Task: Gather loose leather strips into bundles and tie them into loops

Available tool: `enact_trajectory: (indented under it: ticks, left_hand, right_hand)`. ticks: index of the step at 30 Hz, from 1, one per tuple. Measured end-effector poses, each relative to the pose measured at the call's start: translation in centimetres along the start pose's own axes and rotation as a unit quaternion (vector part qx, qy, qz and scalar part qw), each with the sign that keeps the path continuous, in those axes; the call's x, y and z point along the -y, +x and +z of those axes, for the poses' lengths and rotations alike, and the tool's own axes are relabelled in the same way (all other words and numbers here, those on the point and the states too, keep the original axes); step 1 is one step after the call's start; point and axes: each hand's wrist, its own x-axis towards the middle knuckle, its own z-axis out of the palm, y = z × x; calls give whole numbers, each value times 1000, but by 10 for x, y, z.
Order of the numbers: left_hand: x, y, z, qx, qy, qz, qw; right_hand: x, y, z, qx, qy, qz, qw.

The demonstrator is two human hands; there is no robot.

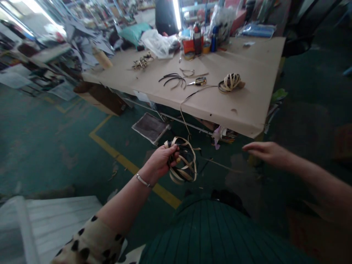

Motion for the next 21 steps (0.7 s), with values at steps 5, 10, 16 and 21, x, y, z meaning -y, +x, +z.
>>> enact_trajectory:
  ticks: [5,10,16,21]
  left_hand:
    - [14,-6,15,53,13,-8,998]
    - [27,-8,17,63,19,8,998]
    - [24,-16,3,29,51,-8,998]
    - [4,-29,-20,15,76,33,996]
  right_hand:
    - [73,43,107,125,178,-87,972]
    - [93,40,144,190,271,-23,943]
    - [74,24,121,176,255,11,951]
    - [-19,-25,58,189,-51,28,980]
